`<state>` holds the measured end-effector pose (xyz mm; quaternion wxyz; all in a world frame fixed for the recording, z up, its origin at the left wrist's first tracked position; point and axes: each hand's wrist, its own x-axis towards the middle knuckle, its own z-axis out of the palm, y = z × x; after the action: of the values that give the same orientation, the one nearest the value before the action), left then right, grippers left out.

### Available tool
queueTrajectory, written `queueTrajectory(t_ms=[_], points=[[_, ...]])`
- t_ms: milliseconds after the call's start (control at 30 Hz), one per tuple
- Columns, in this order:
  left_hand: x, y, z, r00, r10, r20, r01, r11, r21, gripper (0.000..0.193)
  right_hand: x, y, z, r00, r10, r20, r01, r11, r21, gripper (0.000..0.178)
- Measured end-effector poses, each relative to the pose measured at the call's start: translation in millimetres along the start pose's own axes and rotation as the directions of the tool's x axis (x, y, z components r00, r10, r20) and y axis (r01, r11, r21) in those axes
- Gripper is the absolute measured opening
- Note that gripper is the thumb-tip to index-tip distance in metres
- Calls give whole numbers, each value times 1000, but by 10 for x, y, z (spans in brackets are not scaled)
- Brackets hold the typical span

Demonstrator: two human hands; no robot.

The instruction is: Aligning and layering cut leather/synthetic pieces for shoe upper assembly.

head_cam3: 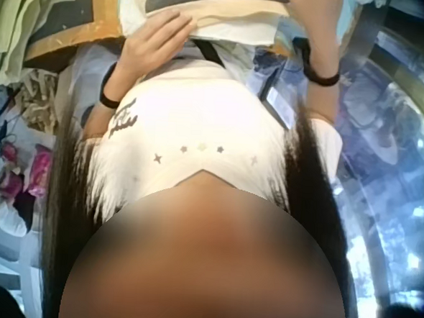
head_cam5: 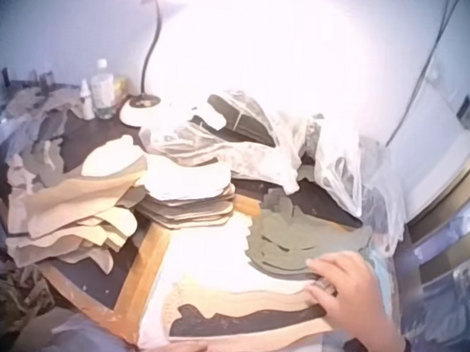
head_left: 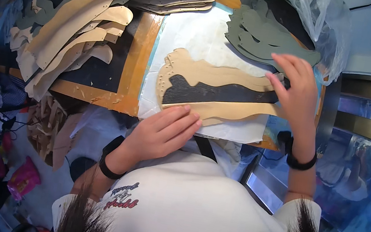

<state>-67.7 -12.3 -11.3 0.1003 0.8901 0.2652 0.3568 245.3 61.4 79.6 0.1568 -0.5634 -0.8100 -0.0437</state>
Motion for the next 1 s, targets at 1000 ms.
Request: queueTrajectory(t_ms=[1000], points=[[-67, 14, 209, 998, -8, -66, 13, 997, 76, 36, -286, -572, -672, 998, 0, -62, 18, 959, 283, 55]])
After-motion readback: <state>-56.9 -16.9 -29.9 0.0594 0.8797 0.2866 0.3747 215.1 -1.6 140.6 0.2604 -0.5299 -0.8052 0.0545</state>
